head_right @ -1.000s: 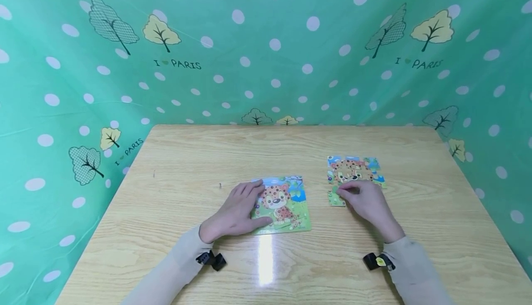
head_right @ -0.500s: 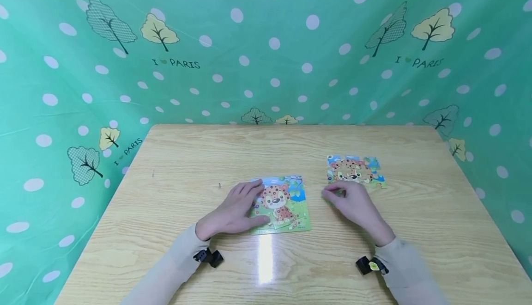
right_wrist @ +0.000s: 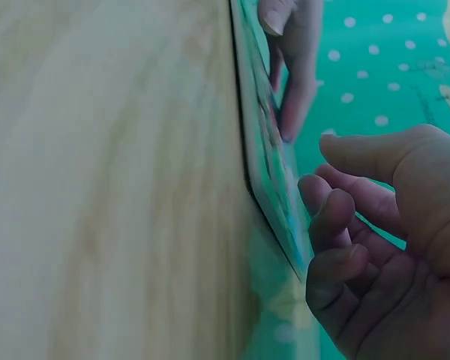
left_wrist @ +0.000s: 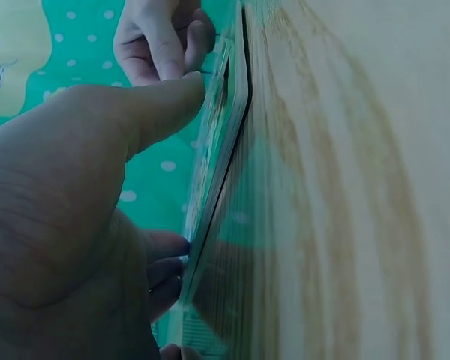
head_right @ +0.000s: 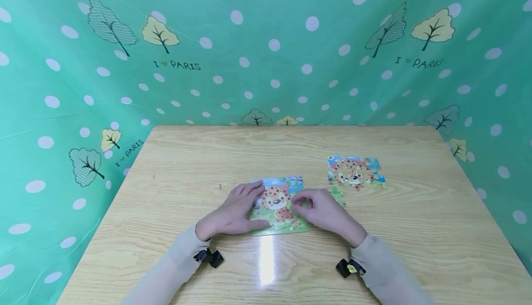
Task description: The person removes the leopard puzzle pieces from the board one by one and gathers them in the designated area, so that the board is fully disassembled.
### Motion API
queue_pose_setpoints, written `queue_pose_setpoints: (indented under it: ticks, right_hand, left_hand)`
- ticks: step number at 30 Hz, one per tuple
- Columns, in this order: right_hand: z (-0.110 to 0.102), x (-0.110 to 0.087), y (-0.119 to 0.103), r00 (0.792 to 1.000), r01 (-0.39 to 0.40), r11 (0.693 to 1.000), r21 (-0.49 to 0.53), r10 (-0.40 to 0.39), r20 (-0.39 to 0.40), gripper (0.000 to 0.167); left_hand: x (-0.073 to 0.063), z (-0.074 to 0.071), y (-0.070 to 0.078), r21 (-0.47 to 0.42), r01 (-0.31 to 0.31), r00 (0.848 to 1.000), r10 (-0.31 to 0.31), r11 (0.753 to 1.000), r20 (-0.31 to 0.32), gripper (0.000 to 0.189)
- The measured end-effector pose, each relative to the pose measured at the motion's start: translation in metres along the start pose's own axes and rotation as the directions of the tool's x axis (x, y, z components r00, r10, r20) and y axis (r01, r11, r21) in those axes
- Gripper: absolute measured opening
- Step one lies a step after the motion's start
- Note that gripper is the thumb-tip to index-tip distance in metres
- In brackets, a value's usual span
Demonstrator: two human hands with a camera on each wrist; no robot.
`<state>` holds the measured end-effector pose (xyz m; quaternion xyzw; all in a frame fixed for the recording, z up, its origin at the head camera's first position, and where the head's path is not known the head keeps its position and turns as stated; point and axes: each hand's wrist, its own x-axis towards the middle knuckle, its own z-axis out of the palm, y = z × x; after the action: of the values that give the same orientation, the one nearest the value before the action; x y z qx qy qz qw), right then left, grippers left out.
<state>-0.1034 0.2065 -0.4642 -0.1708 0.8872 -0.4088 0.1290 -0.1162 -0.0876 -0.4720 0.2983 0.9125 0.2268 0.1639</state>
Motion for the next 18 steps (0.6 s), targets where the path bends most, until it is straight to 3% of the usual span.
queue_pose_setpoints:
  ticks: [12,18]
  right_hand:
    - [0.014,0.006,-0.008,0.999,0.050,0.999,-0.015,-0.049,0.020,0.013]
    - [0.017,0.008,-0.011,0.996,0.079,0.994,-0.079,-0.075,0.050,0.030]
  left_hand:
    - [-0.002,-0.001,-0.001,0.036,-0.028,1.000,0.028,0.999,0.007,0.106]
    - [-0.002,-0.001,0.000,0.047,-0.025,1.000,0.025,0.999,0.011,0.106]
